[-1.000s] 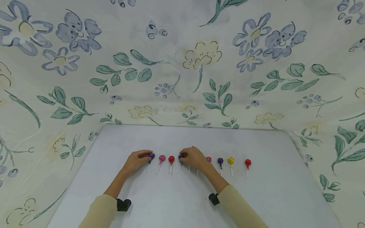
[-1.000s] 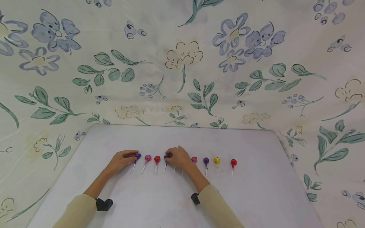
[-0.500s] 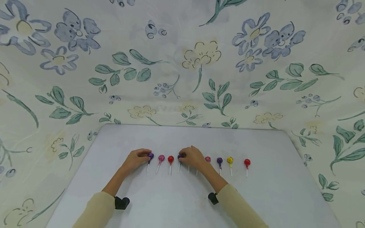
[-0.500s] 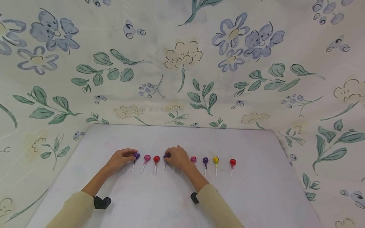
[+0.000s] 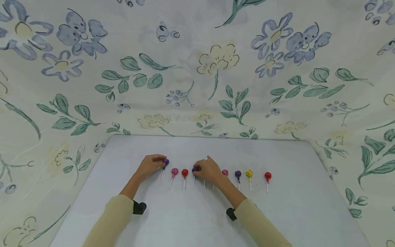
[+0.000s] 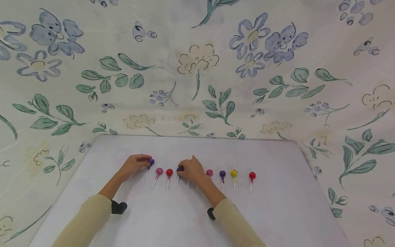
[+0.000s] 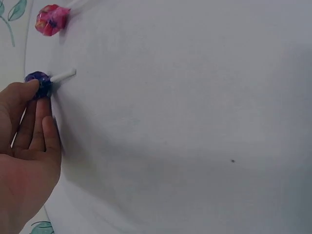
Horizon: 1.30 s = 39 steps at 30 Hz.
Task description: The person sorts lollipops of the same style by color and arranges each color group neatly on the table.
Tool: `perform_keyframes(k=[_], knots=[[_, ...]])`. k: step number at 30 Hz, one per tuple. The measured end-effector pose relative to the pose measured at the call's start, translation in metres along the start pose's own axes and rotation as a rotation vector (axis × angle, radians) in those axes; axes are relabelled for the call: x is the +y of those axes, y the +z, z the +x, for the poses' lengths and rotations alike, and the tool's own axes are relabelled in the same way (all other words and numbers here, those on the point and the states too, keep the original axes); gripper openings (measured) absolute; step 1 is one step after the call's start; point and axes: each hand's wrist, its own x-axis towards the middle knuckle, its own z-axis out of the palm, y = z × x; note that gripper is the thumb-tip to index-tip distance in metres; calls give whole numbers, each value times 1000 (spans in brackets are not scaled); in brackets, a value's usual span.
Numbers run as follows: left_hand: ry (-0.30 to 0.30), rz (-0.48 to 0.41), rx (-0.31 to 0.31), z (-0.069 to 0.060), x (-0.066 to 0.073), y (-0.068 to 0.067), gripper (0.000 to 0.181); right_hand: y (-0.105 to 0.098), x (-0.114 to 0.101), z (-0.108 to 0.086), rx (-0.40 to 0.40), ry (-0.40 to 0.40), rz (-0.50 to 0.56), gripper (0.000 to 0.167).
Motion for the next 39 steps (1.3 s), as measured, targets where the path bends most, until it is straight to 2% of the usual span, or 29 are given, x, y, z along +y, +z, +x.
perform_keyframes(k=[5, 9, 14, 20, 26, 32, 39], knots=[[-18, 14, 16, 17, 8, 5, 34, -1, 1, 0, -3, -4, -1, 30], [-26, 10, 22, 25, 17, 11, 35, -1, 2, -1, -11, 17, 23, 30], [-40, 10, 42, 27, 24, 17, 35, 0, 0, -1, -9, 32, 44, 30], [-46, 8, 49, 30, 23, 18, 35, -2, 1, 1, -30, 37, 44, 30], [-71, -4, 52, 31, 24, 21, 35, -6, 4, 5, -63, 56, 113, 28], [-50, 2, 43, 33, 20, 22, 35, -9, 8, 10, -5, 77, 151, 26], [-44, -4, 30, 34, 17, 20, 35, -16, 8, 26, 121, 94, 229, 27]])
